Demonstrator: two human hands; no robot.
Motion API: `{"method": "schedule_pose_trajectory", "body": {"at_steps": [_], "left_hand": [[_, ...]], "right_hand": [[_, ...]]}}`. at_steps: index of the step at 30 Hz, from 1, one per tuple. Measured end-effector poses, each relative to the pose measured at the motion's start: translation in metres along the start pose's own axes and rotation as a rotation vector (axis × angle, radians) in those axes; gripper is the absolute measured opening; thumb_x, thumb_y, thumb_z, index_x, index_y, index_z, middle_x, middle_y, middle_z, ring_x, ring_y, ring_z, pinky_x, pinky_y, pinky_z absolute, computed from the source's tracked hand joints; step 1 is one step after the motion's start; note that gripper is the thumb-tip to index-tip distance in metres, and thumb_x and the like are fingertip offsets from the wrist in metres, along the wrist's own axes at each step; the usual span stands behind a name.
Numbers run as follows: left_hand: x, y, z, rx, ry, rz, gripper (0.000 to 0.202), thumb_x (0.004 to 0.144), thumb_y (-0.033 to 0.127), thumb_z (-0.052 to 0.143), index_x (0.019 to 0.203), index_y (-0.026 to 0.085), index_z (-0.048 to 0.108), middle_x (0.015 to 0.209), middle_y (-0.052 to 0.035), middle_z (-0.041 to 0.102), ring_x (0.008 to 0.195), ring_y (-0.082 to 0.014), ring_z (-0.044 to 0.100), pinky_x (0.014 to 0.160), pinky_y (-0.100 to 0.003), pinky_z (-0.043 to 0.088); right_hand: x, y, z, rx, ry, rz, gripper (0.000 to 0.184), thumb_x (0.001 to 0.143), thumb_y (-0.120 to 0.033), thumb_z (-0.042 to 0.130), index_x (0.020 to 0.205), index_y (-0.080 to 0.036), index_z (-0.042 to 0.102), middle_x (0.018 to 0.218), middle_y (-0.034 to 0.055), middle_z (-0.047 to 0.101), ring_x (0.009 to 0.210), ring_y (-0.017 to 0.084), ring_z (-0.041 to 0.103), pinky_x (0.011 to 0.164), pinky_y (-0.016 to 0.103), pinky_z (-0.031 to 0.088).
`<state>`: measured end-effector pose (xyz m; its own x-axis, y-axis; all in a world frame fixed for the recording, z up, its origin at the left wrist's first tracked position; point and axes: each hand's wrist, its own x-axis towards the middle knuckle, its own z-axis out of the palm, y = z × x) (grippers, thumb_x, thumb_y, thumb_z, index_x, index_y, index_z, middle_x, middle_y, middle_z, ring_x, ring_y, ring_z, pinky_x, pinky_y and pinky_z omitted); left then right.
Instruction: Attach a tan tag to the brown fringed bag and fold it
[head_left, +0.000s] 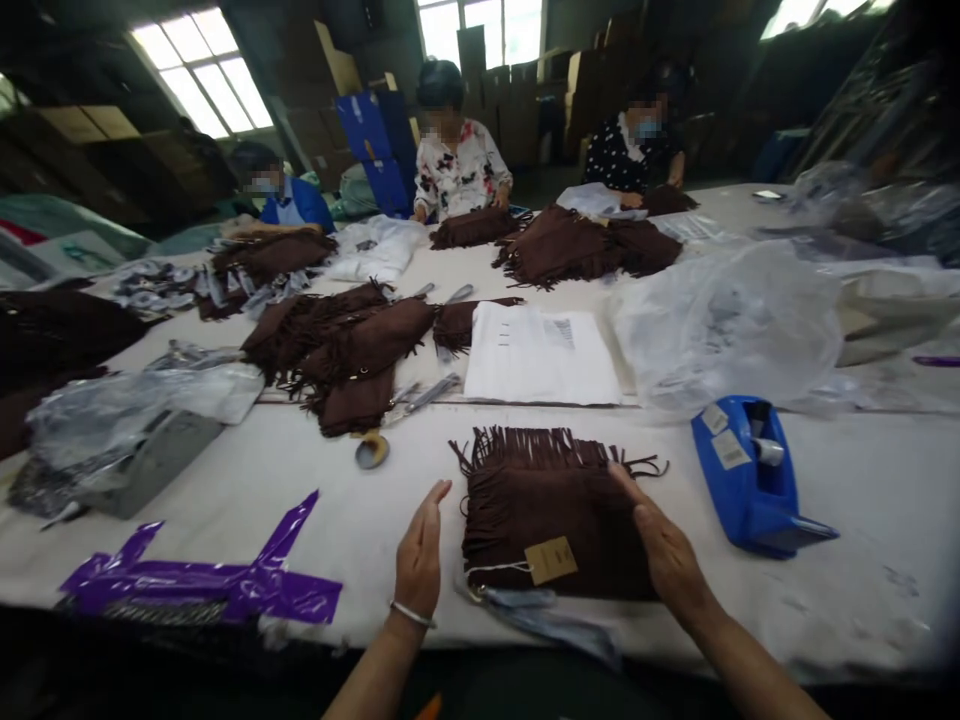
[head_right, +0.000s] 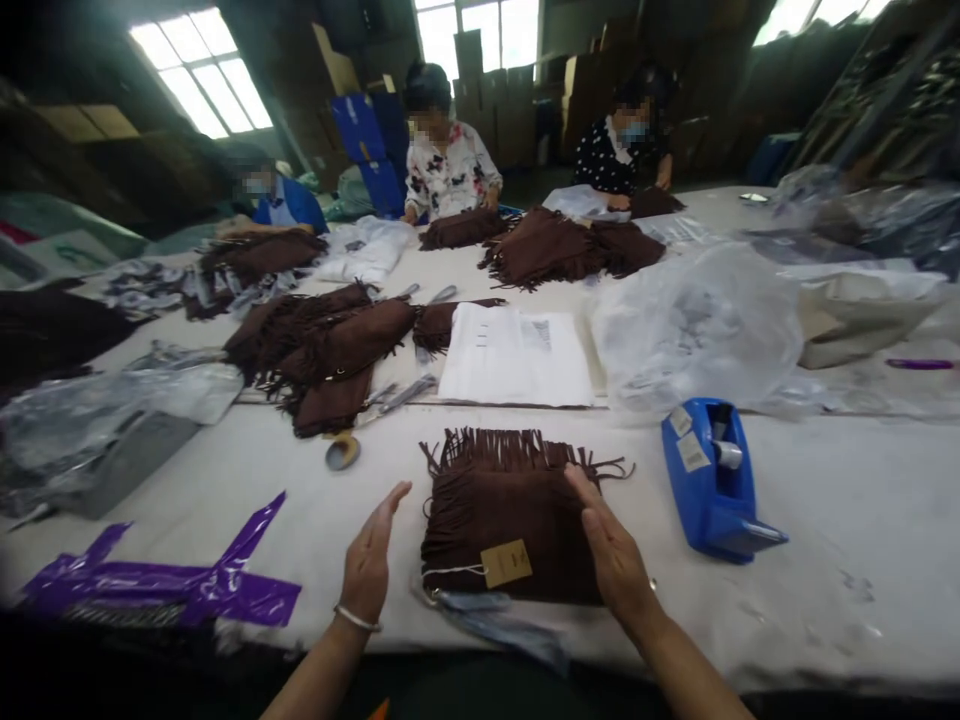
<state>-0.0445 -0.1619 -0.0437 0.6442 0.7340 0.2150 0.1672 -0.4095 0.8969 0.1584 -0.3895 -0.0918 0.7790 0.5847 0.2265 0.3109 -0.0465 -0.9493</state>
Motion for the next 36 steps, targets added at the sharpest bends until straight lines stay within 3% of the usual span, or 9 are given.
{"method": "schedule_pose_trajectory", "body": {"at_steps": [4, 7, 11, 15, 19, 22, 26, 33, 36], "left_hand": [[0.016, -0.037, 0.016, 0.399, -0.101, 0.018, 0.058, 0.092, 0.042, 0.036, 0.141, 0.012, 0.026, 0.149, -0.0113, 0.022, 0.139, -0.0230, 0.012, 0.115, -0.046, 0.015], [0.021, -0.042, 0.046, 0.578, -0.253, 0.150, 0.060, 0.091, 0.042, 0.040, 0.140, 0.011, 0.026, 0.149, -0.0142, 0.021, 0.139, -0.0264, 0.008, 0.113, -0.052, 0.014], [0.018, -0.020, 0.074, 0.544, -0.426, 0.231, 0.061, 0.090, 0.043, 0.043, 0.139, 0.011, 0.027, 0.148, -0.0168, 0.022, 0.138, -0.0289, 0.011, 0.111, -0.057, 0.016], [0.014, 0.013, 0.068, 0.199, -0.617, 0.217, 0.052, 0.092, 0.040, 0.042, 0.138, 0.021, 0.032, 0.147, -0.0092, 0.027, 0.137, -0.0235, 0.021, 0.113, -0.048, 0.021], [0.032, 0.017, 0.028, -0.181, -0.279, -0.129, 0.040, 0.092, 0.043, 0.040, 0.115, 0.016, 0.057, 0.118, -0.0116, 0.061, 0.110, -0.0233, 0.057, 0.099, -0.042, 0.044], [0.057, -0.001, -0.004, -0.342, -0.079, -0.518, 0.043, 0.088, 0.047, 0.047, 0.104, 0.008, 0.059, 0.100, -0.0159, 0.067, 0.091, -0.0249, 0.066, 0.086, -0.040, 0.052], [0.086, -0.019, -0.015, -0.514, -0.221, -0.895, 0.041, 0.088, 0.041, 0.051, 0.107, 0.005, 0.056, 0.111, -0.0207, 0.063, 0.096, -0.0235, 0.065, 0.087, -0.036, 0.051], [0.139, -0.030, 0.023, -0.632, -0.608, -0.984, 0.045, 0.088, 0.048, 0.048, 0.105, 0.008, 0.058, 0.092, -0.0120, 0.069, 0.074, -0.0162, 0.067, 0.069, -0.026, 0.053], [0.160, -0.030, 0.042, -0.715, -0.793, -0.961, 0.043, 0.089, 0.046, 0.046, 0.107, 0.009, 0.059, 0.095, -0.0108, 0.069, 0.085, -0.0180, 0.066, 0.081, -0.028, 0.050]], "right_hand": [[-0.001, 0.003, 0.000, -0.072, 0.161, 0.033, 0.044, 0.095, -0.044, 0.030, 0.132, -0.026, 0.045, 0.144, -0.0011, 0.034, 0.133, 0.020, 0.026, 0.115, 0.044, 0.015], [0.001, 0.002, 0.004, -0.115, 0.145, 0.006, 0.043, 0.095, -0.044, 0.030, 0.130, -0.026, 0.047, 0.143, -0.0013, 0.036, 0.133, 0.020, 0.026, 0.115, 0.044, 0.014], [0.004, -0.006, 0.001, -0.083, 0.094, 0.049, 0.041, 0.095, -0.044, 0.030, 0.129, -0.027, 0.047, 0.143, -0.0032, 0.036, 0.134, 0.019, 0.025, 0.116, 0.041, 0.010], [0.008, 0.003, -0.023, 0.094, 0.179, 0.209, 0.043, 0.093, -0.050, 0.035, 0.129, -0.030, 0.047, 0.140, -0.0029, 0.041, 0.131, 0.020, 0.032, 0.115, 0.037, 0.019], [0.014, 0.035, -0.061, 0.325, 0.283, 0.417, 0.045, 0.087, -0.055, 0.046, 0.121, -0.027, 0.053, 0.131, 0.0046, 0.051, 0.117, 0.025, 0.050, 0.105, 0.040, 0.039], [0.022, 0.057, -0.081, 0.429, 0.169, 0.675, 0.042, 0.086, -0.049, 0.049, 0.116, -0.020, 0.054, 0.120, 0.0124, 0.058, 0.110, 0.026, 0.055, 0.102, 0.042, 0.042], [0.053, 0.068, -0.083, 0.574, -0.056, 0.946, 0.045, 0.087, -0.048, 0.047, 0.109, -0.011, 0.056, 0.114, 0.0199, 0.061, 0.104, 0.027, 0.059, 0.098, 0.040, 0.045], [0.125, 0.052, -0.051, 0.733, -0.529, 1.074, 0.041, 0.090, -0.050, 0.046, 0.094, -0.012, 0.062, 0.100, 0.0134, 0.067, 0.094, 0.021, 0.064, 0.090, 0.033, 0.048], [0.147, 0.048, -0.041, 0.809, -0.647, 1.028, 0.042, 0.093, -0.047, 0.041, 0.100, -0.011, 0.062, 0.102, 0.0106, 0.067, 0.102, 0.019, 0.061, 0.100, 0.033, 0.039]]}}
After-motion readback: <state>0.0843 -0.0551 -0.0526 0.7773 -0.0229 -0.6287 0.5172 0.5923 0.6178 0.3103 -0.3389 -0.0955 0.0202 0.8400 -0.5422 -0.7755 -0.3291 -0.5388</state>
